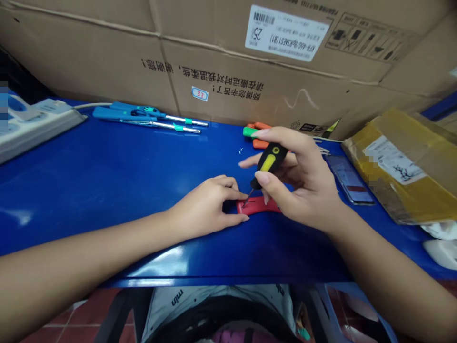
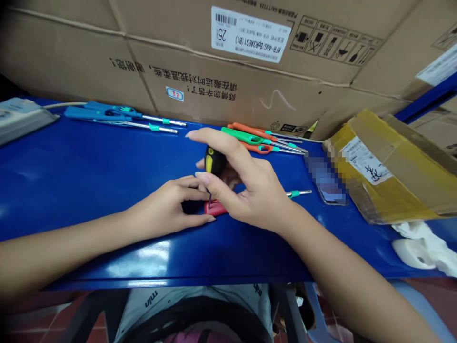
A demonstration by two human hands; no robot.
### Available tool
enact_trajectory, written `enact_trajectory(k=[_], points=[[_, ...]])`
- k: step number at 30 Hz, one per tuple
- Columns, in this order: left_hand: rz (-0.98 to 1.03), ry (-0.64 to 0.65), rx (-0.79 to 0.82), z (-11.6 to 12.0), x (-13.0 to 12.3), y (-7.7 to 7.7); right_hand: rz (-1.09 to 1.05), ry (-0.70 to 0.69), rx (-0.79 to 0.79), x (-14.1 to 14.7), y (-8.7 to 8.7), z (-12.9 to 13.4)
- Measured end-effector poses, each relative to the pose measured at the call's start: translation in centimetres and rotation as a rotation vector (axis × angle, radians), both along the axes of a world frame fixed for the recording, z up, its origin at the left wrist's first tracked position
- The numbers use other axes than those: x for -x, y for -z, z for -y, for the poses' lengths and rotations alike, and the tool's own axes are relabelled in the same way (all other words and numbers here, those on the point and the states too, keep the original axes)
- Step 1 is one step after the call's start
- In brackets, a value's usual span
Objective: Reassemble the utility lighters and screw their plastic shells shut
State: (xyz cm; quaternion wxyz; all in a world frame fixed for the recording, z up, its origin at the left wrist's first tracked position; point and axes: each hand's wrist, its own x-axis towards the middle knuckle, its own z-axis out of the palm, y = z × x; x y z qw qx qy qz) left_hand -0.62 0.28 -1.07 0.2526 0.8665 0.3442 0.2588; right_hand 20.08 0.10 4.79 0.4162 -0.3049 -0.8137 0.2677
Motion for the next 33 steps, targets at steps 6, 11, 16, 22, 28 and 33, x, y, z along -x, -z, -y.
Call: enact_trajectory(k=[6,11,16,22,28,33], points=[[-0.007,-0.002,0.002,-0.1,0.0,-0.1,0.170,-0.029,-0.100,-0.4,-2.0,0.2],[-0.011,0.007,-0.011,-0.2,0.1,0.2,0.194,0.084,-0.455,-0.6,-1.5,-0.8],[-0.002,0.001,-0.001,-0.2,0.1,0.2,0.093,-0.035,-0.313,-1.1,-0.9,-1.4],[0.000,0.000,0.003,-0.2,0.0,0.2,-0.009,0.065,-0.526,-1.2,-1.0,-1.7],[-0.008,0.004,0.003,-0.1,0.0,0.2,0.066,-0.078,-0.284,-1.7,-1.7,-1.5],[0.001,0.004,-0.025,-0.1,0.0,0.1,0.027,0.026,-0.472,-1.3,-1.3,-1.7]])
